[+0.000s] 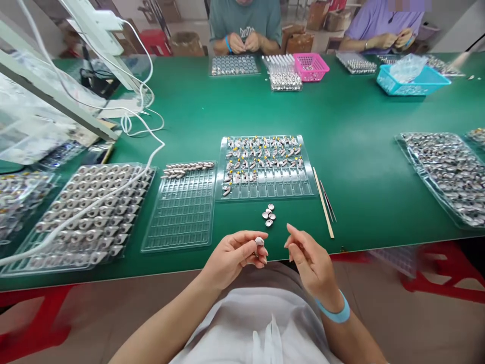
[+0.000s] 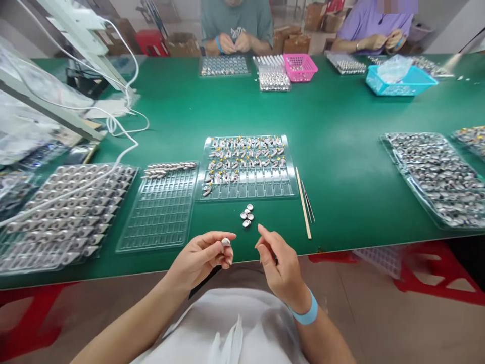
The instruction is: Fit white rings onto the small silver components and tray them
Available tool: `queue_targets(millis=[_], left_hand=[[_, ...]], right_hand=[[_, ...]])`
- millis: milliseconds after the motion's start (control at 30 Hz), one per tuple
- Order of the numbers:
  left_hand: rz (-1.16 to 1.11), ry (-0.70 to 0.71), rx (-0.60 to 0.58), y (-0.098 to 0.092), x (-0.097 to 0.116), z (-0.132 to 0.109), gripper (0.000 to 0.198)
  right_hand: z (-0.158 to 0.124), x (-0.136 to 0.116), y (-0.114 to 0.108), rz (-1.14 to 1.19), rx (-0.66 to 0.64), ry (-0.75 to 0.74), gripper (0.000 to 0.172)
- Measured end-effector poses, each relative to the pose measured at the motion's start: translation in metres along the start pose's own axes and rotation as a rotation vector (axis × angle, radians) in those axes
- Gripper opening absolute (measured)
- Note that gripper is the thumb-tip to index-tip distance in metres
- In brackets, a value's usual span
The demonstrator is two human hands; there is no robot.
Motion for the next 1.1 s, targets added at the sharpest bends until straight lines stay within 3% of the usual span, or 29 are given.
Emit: queue_targets(millis=[133, 233, 333, 467, 633, 800, 1100], left_hand=[[0.015, 0.026, 0.052, -0.003, 0.006, -0.007, 0.025], [0.138, 0.131, 0.111, -0.012, 0.023, -0.011, 0.026], [0.403, 0.341, 0.258, -0.032, 0.059, -0.014, 0.030], [0.763, 0.587, 0.589, -0.070, 0.122, -0.017, 0.037], [0.794, 0.654, 0.751, -0.122, 0.174, 0.006, 0.037], [0.827, 0.608, 0.797, -0.156, 0.190, 0.034, 0.027], [0.965, 0.498, 0.831, -0.164, 0.192, 0.050, 0.020]], right_hand=[[0.010, 0.004, 0.010, -0.106, 0.011, -0.120, 0.033], [0.016, 0.013, 0.017, -0.215, 0.044, -0.203, 0.032], [0.020, 0.026, 0.023, -0.281, 0.079, -0.252, 0.033], [0.021, 0.036, 0.026, -0.308, 0.067, -0.325, 0.035], [0.019, 0.032, 0.023, -0.287, 0.070, -0.369, 0.043], [0.020, 0.027, 0.022, -0.259, 0.078, -0.375, 0.044], [0.023, 0.017, 0.018, -0.243, 0.087, -0.420, 0.048]])
Point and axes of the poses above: each hand's wrist, its own z-axis towards the middle knuckle, its own y-axis out of the palm, x = y × z, the point moved 3 cm from there along z, towards the middle knuckle, and after that the axes turned 7 degrees about -z, right-handed, at the moved point
